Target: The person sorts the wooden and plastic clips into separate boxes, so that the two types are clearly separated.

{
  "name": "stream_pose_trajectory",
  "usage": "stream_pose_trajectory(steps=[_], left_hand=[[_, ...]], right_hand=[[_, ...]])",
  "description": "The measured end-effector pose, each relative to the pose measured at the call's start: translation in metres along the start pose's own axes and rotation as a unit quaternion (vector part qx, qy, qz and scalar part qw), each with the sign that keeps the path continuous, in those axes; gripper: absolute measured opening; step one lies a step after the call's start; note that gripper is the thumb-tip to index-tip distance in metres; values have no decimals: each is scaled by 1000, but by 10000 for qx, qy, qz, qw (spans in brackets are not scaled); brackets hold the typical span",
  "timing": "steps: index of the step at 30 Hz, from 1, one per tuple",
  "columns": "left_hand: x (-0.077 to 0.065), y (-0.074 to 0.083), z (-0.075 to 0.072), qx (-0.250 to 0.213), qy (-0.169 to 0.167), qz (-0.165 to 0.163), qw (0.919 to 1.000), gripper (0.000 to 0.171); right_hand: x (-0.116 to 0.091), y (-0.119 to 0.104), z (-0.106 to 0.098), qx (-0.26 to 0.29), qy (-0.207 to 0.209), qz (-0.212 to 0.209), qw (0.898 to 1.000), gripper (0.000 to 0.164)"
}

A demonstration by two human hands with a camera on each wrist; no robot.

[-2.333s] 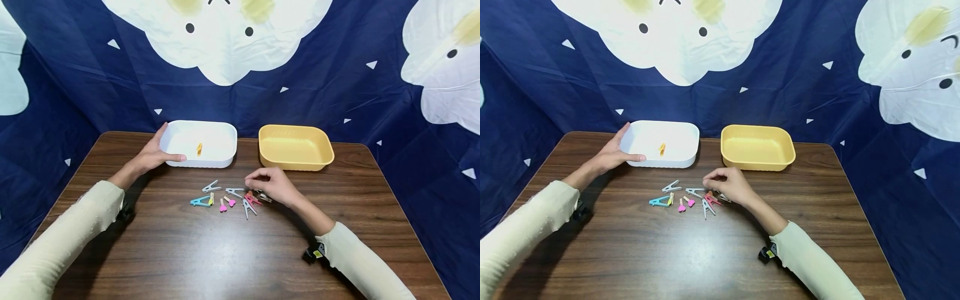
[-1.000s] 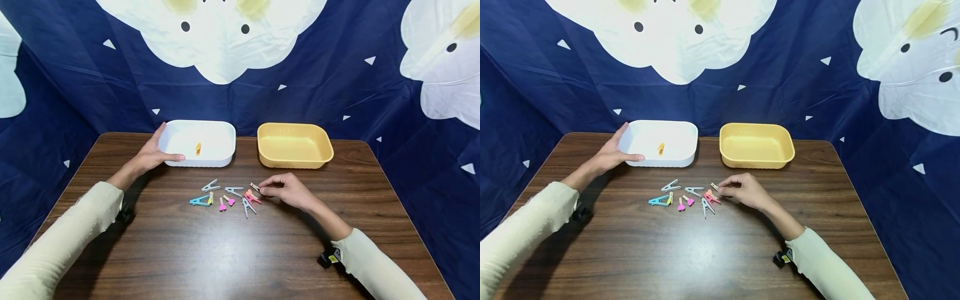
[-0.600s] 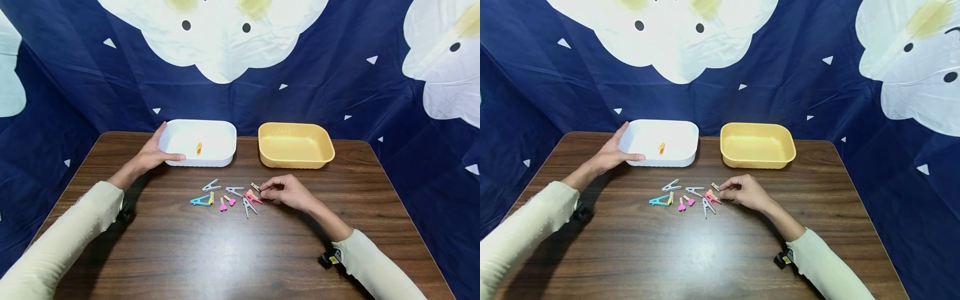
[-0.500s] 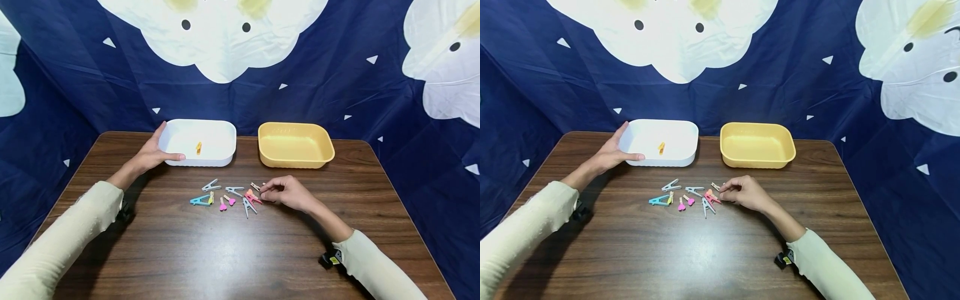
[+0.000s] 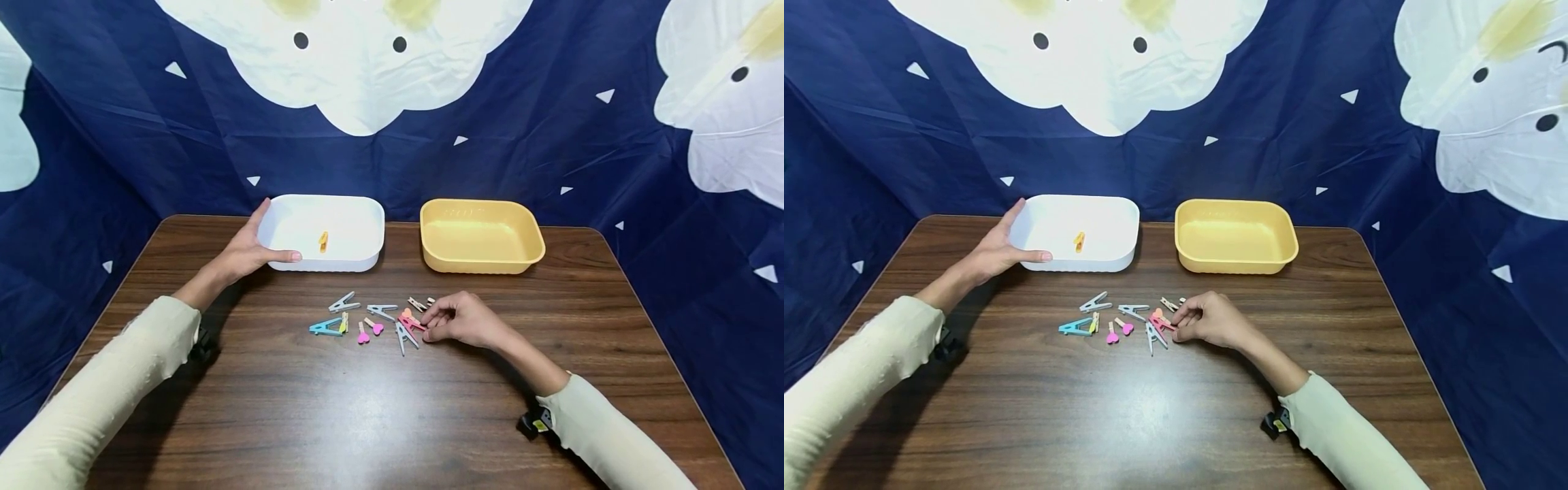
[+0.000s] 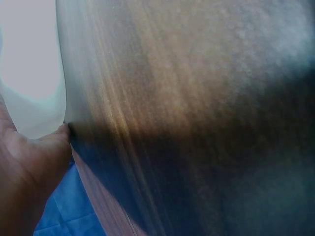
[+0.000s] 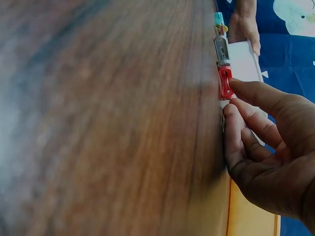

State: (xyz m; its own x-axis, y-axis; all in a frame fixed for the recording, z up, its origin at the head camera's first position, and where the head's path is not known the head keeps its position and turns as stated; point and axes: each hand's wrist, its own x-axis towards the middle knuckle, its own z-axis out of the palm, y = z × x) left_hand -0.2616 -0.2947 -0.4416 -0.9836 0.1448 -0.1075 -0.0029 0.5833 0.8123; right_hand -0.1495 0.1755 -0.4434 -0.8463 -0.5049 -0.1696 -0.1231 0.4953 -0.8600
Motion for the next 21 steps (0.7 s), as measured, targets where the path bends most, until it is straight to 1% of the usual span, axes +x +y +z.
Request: stream_pose_trajectory(steps=[9, 16, 21], left_hand=[[-1, 0, 0, -68, -41, -13, 10000, 152], [0, 0, -1, -94, -43, -1, 9999, 152], [1, -1, 0, -72, -50, -27, 10000, 152]], right_hand=[[3, -2, 2, 19, 16, 131, 9999, 20], [4, -5, 2, -344, 101, -17, 9994, 10], [4, -5, 2, -512, 202, -114, 9984, 7]])
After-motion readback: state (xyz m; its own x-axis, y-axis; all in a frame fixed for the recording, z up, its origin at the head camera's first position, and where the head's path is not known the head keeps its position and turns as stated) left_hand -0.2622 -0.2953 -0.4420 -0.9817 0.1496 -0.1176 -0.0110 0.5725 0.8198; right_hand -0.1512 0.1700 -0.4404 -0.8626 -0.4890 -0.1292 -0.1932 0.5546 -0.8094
